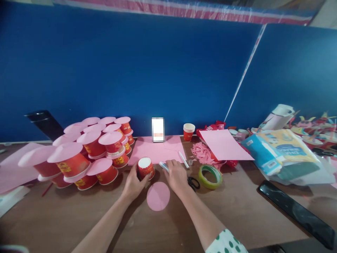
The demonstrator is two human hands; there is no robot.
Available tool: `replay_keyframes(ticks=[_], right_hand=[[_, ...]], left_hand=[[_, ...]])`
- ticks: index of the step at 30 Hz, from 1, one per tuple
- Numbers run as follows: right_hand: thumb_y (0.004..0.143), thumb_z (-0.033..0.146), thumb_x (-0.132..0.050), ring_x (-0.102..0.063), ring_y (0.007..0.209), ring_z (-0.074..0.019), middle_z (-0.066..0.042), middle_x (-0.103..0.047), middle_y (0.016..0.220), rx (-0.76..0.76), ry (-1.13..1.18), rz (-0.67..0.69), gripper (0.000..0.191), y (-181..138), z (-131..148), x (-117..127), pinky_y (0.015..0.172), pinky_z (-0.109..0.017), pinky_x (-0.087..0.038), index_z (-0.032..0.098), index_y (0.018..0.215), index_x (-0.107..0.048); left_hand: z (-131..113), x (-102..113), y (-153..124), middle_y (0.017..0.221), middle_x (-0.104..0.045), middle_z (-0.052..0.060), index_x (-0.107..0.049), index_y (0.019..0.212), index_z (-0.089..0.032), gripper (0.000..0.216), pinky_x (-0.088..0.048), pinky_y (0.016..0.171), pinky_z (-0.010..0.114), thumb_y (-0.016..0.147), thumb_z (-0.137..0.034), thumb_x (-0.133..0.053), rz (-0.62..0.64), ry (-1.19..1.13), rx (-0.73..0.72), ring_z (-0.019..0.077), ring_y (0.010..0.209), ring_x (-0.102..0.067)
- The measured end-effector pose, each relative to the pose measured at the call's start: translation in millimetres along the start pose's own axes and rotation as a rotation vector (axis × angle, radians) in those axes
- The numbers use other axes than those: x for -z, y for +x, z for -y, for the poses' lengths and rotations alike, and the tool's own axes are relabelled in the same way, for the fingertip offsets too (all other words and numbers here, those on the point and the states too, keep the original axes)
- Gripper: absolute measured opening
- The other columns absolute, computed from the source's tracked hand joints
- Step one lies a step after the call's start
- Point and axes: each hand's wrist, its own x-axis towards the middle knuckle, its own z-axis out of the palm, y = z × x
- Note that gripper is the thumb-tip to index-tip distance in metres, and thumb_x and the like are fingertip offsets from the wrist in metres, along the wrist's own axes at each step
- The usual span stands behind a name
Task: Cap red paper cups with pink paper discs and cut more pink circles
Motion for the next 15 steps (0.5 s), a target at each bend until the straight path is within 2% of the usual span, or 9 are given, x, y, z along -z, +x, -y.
replay_keyframes(ticks=[4,10,15], right_hand=[[0.089,0.028,-0.044,-0.055,0.093,-0.0220,-0.008,-0.061,0.100,0.009,0.050,-0.045,0.023,1.0,-0.3,2.7,0.079,-0.029,-0.040,0.020,0.109,-0.053],[0.083,0.029,-0.054,-0.056,0.089,-0.0221,-0.008,-0.062,0.094,0.033,0.005,0.092,0.022,2.5,-1.8,-3.0,0.078,-0.029,-0.041,0.019,0.102,-0.059],[0.084,0.024,-0.050,-0.058,0.086,-0.0205,-0.008,-0.063,0.091,-0.024,0.086,0.054,0.016,7.2,-3.9,1.4,0.075,-0.028,-0.042,0.018,0.096,-0.059]], left_hand=[[1.1,0.3,-0.1,0.117,-0.055,0.013,-0.038,0.127,-0.016,0.063,-0.043,0.091,0.040,0.070,-0.025,-0.062,0.011,0.002,0.011,0.0249,0.108,-0.053],[2.3,-1.3,-0.8,0.116,-0.056,0.013,-0.036,0.128,-0.016,0.063,-0.043,0.092,0.041,0.070,-0.024,-0.060,0.020,-0.036,0.026,0.0245,0.107,-0.054],[2.0,1.4,-1.2,0.130,-0.044,0.017,-0.028,0.133,-0.014,0.077,-0.036,0.099,0.045,0.065,-0.027,-0.064,-0.008,-0.011,0.011,0.0289,0.120,-0.044]])
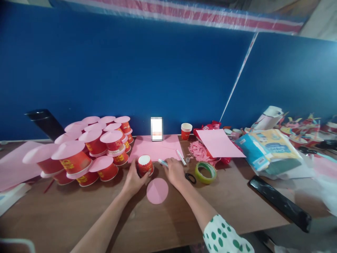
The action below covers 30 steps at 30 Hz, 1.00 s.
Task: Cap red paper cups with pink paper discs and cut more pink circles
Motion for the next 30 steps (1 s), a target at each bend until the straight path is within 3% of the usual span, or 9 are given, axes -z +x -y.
replay_keyframes(ticks=[4,9,12,14,17,19,23,27,30], right_hand=[[0.084,0.027,-0.048,-0.061,0.079,-0.0198,-0.004,-0.065,0.087,-0.071,0.268,-0.055,0.018,-5,-5,18,0.071,-0.030,-0.044,0.021,0.098,-0.057],[0.083,0.036,-0.050,-0.058,0.066,-0.0169,-0.002,-0.064,0.078,-0.125,0.677,-0.001,0.021,-36,-9,41,0.060,-0.027,-0.045,0.022,0.099,-0.055],[0.079,0.035,-0.057,-0.054,0.061,-0.0146,0.000,-0.061,0.073,-0.180,0.777,-0.014,0.020,-59,-7,44,0.056,-0.025,-0.042,0.021,0.093,-0.055],[0.077,0.035,-0.060,-0.050,0.057,-0.0126,0.002,-0.057,0.069,-0.221,0.831,-0.009,0.019,-71,-4,41,0.053,-0.023,-0.040,0.020,0.089,-0.056],[0.078,0.036,-0.060,-0.048,0.056,-0.0115,0.002,-0.055,0.067,-0.295,0.938,0.003,0.020,-84,2,34,0.052,-0.022,-0.039,0.019,0.088,-0.057],[0.078,0.037,-0.060,-0.049,0.058,-0.0118,0.002,-0.055,0.067,-0.318,0.971,-0.006,0.020,-88,5,30,0.053,-0.022,-0.039,0.019,0.088,-0.058],[0.076,0.036,-0.061,-0.052,0.062,-0.0130,0.000,-0.060,0.072,-0.325,0.969,-0.032,0.022,-90,12,27,0.058,-0.023,-0.043,0.018,0.089,-0.061],[0.077,0.038,-0.059,-0.051,0.056,-0.0125,-0.001,-0.060,0.068,-0.375,0.974,-0.067,0.024,-89,17,26,0.052,-0.023,-0.042,0.017,0.090,-0.061],[0.080,0.036,-0.056,-0.054,0.058,-0.0135,-0.001,-0.060,0.070,-0.327,0.941,-0.060,0.020,-92,23,26,0.052,-0.024,-0.043,0.018,0.089,-0.060]], left_hand=[[-7,9,-6,0.124,-0.046,0.020,-0.033,0.128,-0.010,0.074,-0.035,0.097,0.050,0.063,-0.023,-0.064,0.034,0.131,0.034,0.0336,0.119,-0.042],[-31,34,-34,0.107,-0.053,0.016,-0.051,0.107,-0.011,0.034,-0.039,0.092,0.048,0.075,-0.022,-0.051,0.128,0.404,-0.086,0.0306,0.106,-0.050],[-40,43,-51,0.098,-0.059,0.010,-0.058,0.094,-0.019,0.019,-0.045,0.083,0.043,0.082,-0.023,-0.044,0.343,0.374,-0.188,0.0245,0.091,-0.056],[-39,41,-57,0.098,-0.062,0.009,-0.061,0.095,-0.021,0.022,-0.046,0.083,0.041,0.084,-0.022,-0.042,0.426,0.321,-0.243,0.0226,0.091,-0.057],[-32,33,-58,0.111,-0.061,0.008,-0.060,0.107,-0.023,0.029,-0.039,0.096,0.044,0.080,-0.021,-0.049,0.458,0.289,-0.327,0.0243,0.109,-0.051],[-27,29,-57,0.111,-0.062,0.006,-0.062,0.103,-0.025,0.028,-0.037,0.098,0.045,0.075,-0.021,-0.056,0.493,0.280,-0.351,0.0242,0.110,-0.051],[-25,28,-58,0.113,-0.061,0.007,-0.063,0.100,-0.026,0.029,-0.037,0.098,0.046,0.073,-0.020,-0.058,0.484,0.287,-0.334,0.0255,0.113,-0.050],[-27,31,-61,0.113,-0.061,0.006,-0.062,0.100,-0.025,0.027,-0.036,0.099,0.045,0.074,-0.021,-0.056,0.482,0.292,-0.350,0.0254,0.113,-0.049],[-26,32,-62,0.112,-0.061,0.006,-0.062,0.100,-0.024,0.027,-0.037,0.098,0.044,0.073,-0.022,-0.058,0.469,0.286,-0.360,0.0252,0.112,-0.049]])
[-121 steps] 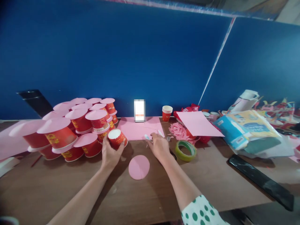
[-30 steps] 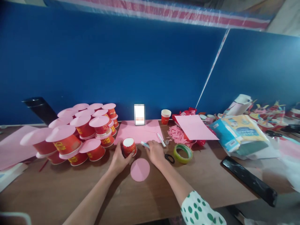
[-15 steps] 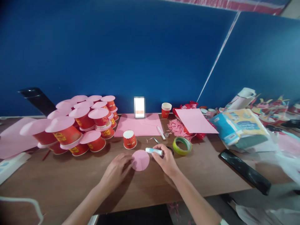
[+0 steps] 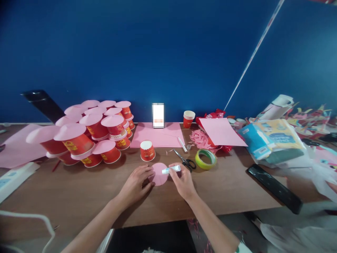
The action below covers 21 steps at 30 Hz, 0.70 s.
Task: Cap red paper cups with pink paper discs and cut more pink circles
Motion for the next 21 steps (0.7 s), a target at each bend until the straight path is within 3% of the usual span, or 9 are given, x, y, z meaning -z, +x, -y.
replay_keyframes(ticks=[7,21], right_hand=[[0.080,0.023,-0.054,-0.059,0.076,-0.0168,-0.004,-0.063,0.086,0.253,-0.282,0.158,0.013,-12,5,-8,0.071,-0.027,-0.046,0.019,0.092,-0.058],[0.081,0.018,-0.052,-0.057,0.080,-0.0180,-0.005,-0.060,0.087,0.422,-0.422,0.261,0.013,-8,-1,-12,0.075,-0.029,-0.044,0.019,0.093,-0.054]], left_hand=[[3,-3,-1,0.113,-0.060,0.007,-0.061,0.106,-0.024,0.032,-0.037,0.098,0.045,0.076,-0.017,-0.052,-0.010,0.015,-0.009,0.0249,0.114,-0.047],[5,-6,-2,0.113,-0.060,0.006,-0.061,0.105,-0.022,0.030,-0.038,0.098,0.042,0.079,-0.013,-0.050,-0.011,0.048,-0.019,0.0224,0.113,-0.047]])
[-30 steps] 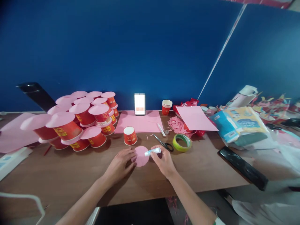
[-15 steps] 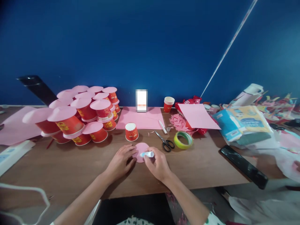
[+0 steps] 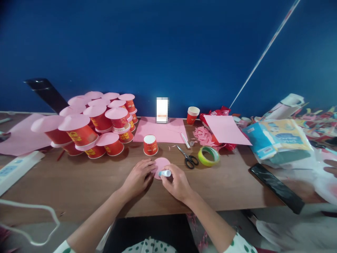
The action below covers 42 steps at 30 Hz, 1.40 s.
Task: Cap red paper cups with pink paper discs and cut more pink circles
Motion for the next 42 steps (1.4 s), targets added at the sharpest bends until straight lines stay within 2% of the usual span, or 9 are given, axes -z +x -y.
replay_keyframes(ticks=[6,10,12,18,29,32,36,39,42], right_hand=[[0.084,0.018,-0.050,-0.054,0.090,-0.0196,-0.007,-0.059,0.095,0.145,-0.073,0.126,0.017,-4,-4,1,0.082,-0.033,-0.044,0.020,0.101,-0.054],[0.084,0.017,-0.051,-0.053,0.092,-0.0215,-0.009,-0.060,0.097,0.172,-0.131,0.230,0.020,-7,-6,8,0.083,-0.035,-0.044,0.019,0.104,-0.053],[0.084,0.018,-0.050,-0.054,0.091,-0.0213,-0.008,-0.060,0.095,0.149,-0.102,0.212,0.018,-6,-6,11,0.082,-0.035,-0.044,0.019,0.102,-0.054],[0.088,0.023,-0.045,-0.057,0.079,-0.0162,-0.005,-0.059,0.086,-0.044,0.053,0.062,0.010,2,-3,14,0.074,-0.028,-0.045,0.019,0.095,-0.052],[0.086,0.025,-0.047,-0.054,0.074,-0.0171,-0.005,-0.060,0.081,0.044,-0.150,0.265,0.008,13,0,0,0.069,-0.027,-0.041,0.019,0.083,-0.050],[0.086,0.023,-0.046,-0.053,0.068,-0.0156,-0.003,-0.058,0.074,0.017,-0.150,0.236,0.008,14,-2,3,0.064,-0.025,-0.040,0.019,0.080,-0.047],[0.088,0.026,-0.043,-0.050,0.059,-0.0136,0.000,-0.054,0.067,-0.080,-0.115,0.111,0.012,15,-2,7,0.058,-0.023,-0.038,0.020,0.078,-0.045],[0.088,0.027,-0.043,-0.051,0.060,-0.0139,0.000,-0.055,0.067,-0.063,-0.119,0.071,0.011,16,-2,6,0.059,-0.024,-0.038,0.020,0.080,-0.047],[0.086,0.025,-0.045,-0.053,0.064,-0.0153,-0.002,-0.057,0.071,-0.010,-0.151,0.087,0.007,16,-2,0,0.062,-0.025,-0.039,0.020,0.083,-0.049]], left_hand=[[2,-1,-1,0.114,-0.059,0.006,-0.061,0.105,-0.022,0.029,-0.038,0.097,0.042,0.078,-0.015,-0.052,0.004,0.000,-0.001,0.0220,0.112,-0.047],[2,-1,0,0.114,-0.060,0.005,-0.061,0.104,-0.023,0.028,-0.038,0.097,0.042,0.079,-0.015,-0.051,0.000,0.002,-0.010,0.0220,0.112,-0.047],[2,-1,0,0.113,-0.060,0.005,-0.061,0.103,-0.023,0.028,-0.038,0.097,0.042,0.079,-0.015,-0.052,0.002,0.003,-0.006,0.0221,0.112,-0.048],[1,-1,1,0.112,-0.060,0.005,-0.062,0.102,-0.022,0.026,-0.038,0.097,0.041,0.078,-0.016,-0.052,-0.005,-0.009,-0.001,0.0221,0.111,-0.048],[2,-2,0,0.111,-0.061,0.005,-0.061,0.104,-0.022,0.029,-0.039,0.096,0.041,0.077,-0.016,-0.053,-0.017,-0.011,0.003,0.0227,0.111,-0.049],[1,-1,1,0.109,-0.062,0.005,-0.062,0.102,-0.023,0.027,-0.040,0.095,0.041,0.078,-0.016,-0.052,-0.023,-0.010,0.005,0.0220,0.110,-0.050],[0,0,2,0.107,-0.062,0.006,-0.062,0.100,-0.023,0.025,-0.040,0.095,0.040,0.079,-0.017,-0.051,-0.031,-0.015,-0.001,0.0218,0.109,-0.050],[0,0,2,0.108,-0.062,0.006,-0.062,0.101,-0.022,0.024,-0.040,0.096,0.041,0.080,-0.018,-0.050,-0.022,-0.017,-0.006,0.0220,0.109,-0.050],[1,-1,1,0.108,-0.062,0.006,-0.062,0.102,-0.022,0.025,-0.040,0.095,0.041,0.080,-0.018,-0.050,-0.023,-0.018,-0.007,0.0222,0.109,-0.050]])
